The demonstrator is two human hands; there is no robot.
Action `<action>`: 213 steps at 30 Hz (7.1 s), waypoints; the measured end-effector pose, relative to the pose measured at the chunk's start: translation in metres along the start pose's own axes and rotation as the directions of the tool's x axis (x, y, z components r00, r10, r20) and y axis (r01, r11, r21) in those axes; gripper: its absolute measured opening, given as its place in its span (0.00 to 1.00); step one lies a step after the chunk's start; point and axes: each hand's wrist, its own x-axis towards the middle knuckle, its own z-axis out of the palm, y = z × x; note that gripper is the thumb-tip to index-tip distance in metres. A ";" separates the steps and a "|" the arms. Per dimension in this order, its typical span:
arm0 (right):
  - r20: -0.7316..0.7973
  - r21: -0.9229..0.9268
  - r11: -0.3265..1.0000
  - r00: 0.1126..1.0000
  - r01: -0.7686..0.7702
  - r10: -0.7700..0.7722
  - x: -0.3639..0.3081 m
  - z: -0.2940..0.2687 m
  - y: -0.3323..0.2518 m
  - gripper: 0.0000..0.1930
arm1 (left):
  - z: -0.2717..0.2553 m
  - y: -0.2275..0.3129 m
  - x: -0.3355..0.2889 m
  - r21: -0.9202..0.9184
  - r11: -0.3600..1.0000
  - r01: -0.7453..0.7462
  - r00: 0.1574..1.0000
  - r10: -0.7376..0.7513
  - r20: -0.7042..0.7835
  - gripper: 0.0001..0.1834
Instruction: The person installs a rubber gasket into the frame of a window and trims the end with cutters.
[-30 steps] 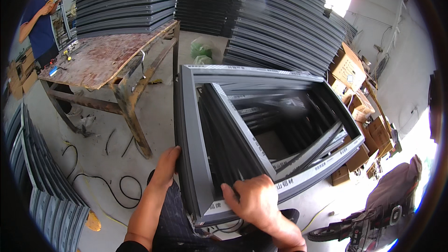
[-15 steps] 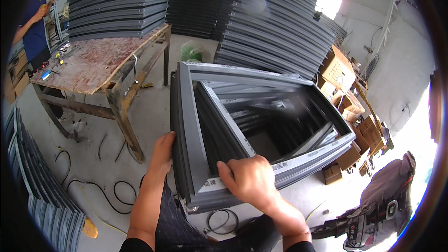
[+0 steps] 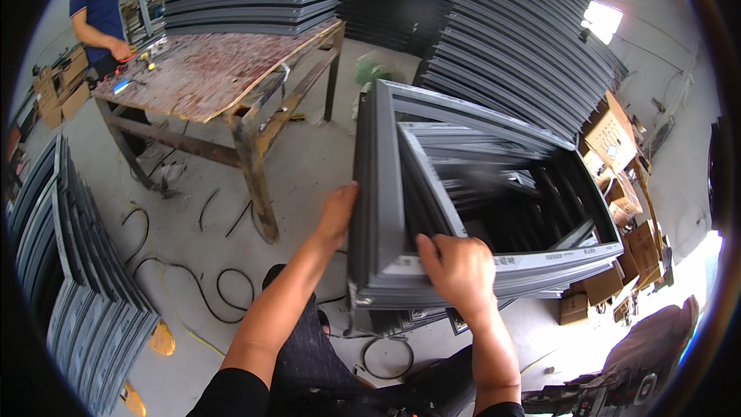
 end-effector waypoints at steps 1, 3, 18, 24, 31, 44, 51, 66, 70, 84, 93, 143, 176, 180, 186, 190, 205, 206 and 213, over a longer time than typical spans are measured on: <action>0.012 -0.010 1.000 1.000 -0.016 0.016 -0.008 -0.007 0.002 0.20 | 0.006 -0.004 -0.008 0.036 0.999 -0.031 0.999 0.032 -0.017 0.21; 0.031 -0.009 0.999 0.999 -0.038 0.039 -0.020 -0.016 0.005 0.20 | 0.011 -0.010 -0.022 0.104 0.994 -0.028 0.999 0.032 -0.037 0.21; 0.289 0.314 0.900 0.933 -0.303 0.214 -0.234 -0.033 -0.013 0.07 | 0.011 -0.011 -0.239 -0.030 0.970 0.239 0.937 -0.223 0.267 0.25; 0.752 0.123 0.898 0.630 -0.423 0.194 -0.353 0.012 -0.022 0.19 | 0.009 -0.024 -0.289 0.102 0.992 -0.076 0.996 0.080 -0.033 0.20; 0.743 0.123 0.909 0.645 -0.398 0.182 -0.361 0.029 -0.014 0.21 | 0.010 -0.012 -0.276 0.411 0.894 -0.178 0.978 0.205 -0.023 0.08; 0.957 0.108 -0.902 0.290 -0.417 -0.020 -0.328 0.032 -0.020 0.15 | 0.019 -0.011 -0.259 0.099 0.992 0.074 0.994 -0.066 -0.086 0.06; 0.972 0.190 -0.598 0.234 -0.779 0.005 -0.287 -0.003 -0.026 0.16 | 0.019 -0.016 -0.257 0.020 0.993 0.117 0.989 -0.115 -0.094 0.06; 0.910 0.391 0.679 0.370 -0.621 -0.187 -0.070 -0.037 -0.011 0.26 | 0.004 -0.003 -0.249 -0.131 0.939 0.316 0.948 -0.308 0.081 0.10; 0.908 0.405 0.714 0.343 -0.571 -0.241 -0.059 -0.036 -0.011 0.27 | 0.000 -0.001 -0.248 -0.171 0.939 0.300 0.952 -0.282 0.121 0.10; 0.866 0.447 0.736 0.451 -0.509 -0.214 -0.064 -0.030 -0.014 0.25 | -0.006 0.010 -0.241 0.210 0.978 0.014 0.988 -0.045 0.146 0.07; 0.782 0.349 0.920 0.596 -0.176 -0.182 -0.067 -0.034 -0.019 0.23 | -0.002 0.006 -0.244 0.146 0.981 0.125 0.985 -0.140 0.100 0.08; 0.543 0.837 0.031 0.835 -0.547 0.089 -0.197 0.012 -0.082 0.11 | 0.006 0.007 -0.197 0.064 0.988 0.143 0.983 -0.149 0.110 0.13; 0.522 -0.072 -0.827 0.686 -0.558 -0.508 -0.206 0.054 -0.107 0.16 | -0.007 0.017 -0.182 0.196 0.930 0.312 0.859 -0.364 0.361 0.10; 0.474 -0.153 -0.805 0.672 -0.573 -0.568 -0.200 0.066 -0.119 0.15 | -0.007 0.024 -0.181 0.224 0.917 0.330 0.855 -0.391 0.341 0.11; 0.483 -0.183 -0.819 0.676 -0.543 -0.556 -0.211 0.067 -0.111 0.15 | -0.007 0.018 -0.186 0.218 0.937 0.272 0.868 -0.337 0.365 0.12; 0.606 -0.023 -0.800 0.628 -0.600 -0.488 -0.208 0.055 -0.103 0.15 | -0.006 0.015 -0.189 0.178 0.948 0.265 0.880 -0.313 0.358 0.12; 0.126 0.373 0.925 0.992 -0.074 0.029 -0.133 -0.039 -0.032 0.13 | -0.012 0.008 -0.194 0.203 0.944 0.262 0.862 -0.323 0.390 0.14; 0.086 0.314 0.950 0.996 -0.004 -0.024 -0.125 -0.039 -0.031 0.14 | -0.013 0.010 -0.194 0.187 0.949 0.252 0.860 -0.308 0.406 0.15; 0.003 0.108 0.988 0.993 0.113 -0.114 -0.107 -0.025 -0.020 0.17 | -0.015 0.004 -0.199 0.151 0.962 0.227 0.860 -0.270 0.432 0.16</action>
